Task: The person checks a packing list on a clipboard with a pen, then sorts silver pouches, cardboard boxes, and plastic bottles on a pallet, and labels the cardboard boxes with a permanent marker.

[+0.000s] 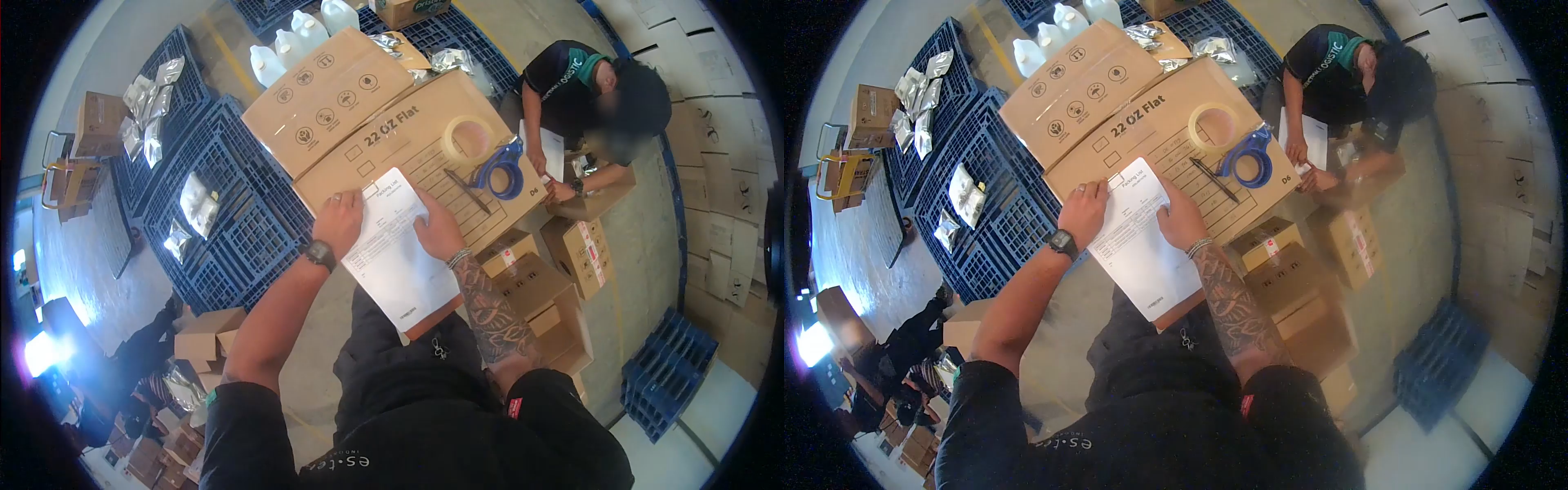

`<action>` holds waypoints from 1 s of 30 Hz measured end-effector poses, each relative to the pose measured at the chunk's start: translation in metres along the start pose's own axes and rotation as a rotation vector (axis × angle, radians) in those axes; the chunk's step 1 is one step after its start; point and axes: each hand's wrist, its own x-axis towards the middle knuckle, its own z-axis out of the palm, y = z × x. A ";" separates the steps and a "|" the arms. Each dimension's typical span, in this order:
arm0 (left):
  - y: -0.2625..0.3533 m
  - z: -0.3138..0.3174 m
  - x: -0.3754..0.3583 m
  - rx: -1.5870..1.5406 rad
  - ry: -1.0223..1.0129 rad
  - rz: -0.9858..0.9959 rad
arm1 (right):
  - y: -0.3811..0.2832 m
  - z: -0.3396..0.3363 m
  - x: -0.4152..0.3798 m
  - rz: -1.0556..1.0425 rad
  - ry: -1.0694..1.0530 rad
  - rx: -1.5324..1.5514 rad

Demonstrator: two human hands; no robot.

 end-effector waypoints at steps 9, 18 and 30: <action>-0.016 -0.015 0.015 -0.167 0.030 -0.163 | 0.028 -0.027 -0.029 -0.195 0.423 -0.470; 0.019 0.006 -0.085 -0.899 0.558 -0.888 | 0.027 -0.045 -0.005 0.010 0.214 -0.734; 0.085 0.014 -0.123 -1.520 0.340 -1.344 | 0.051 -0.057 -0.007 -0.286 0.250 -0.830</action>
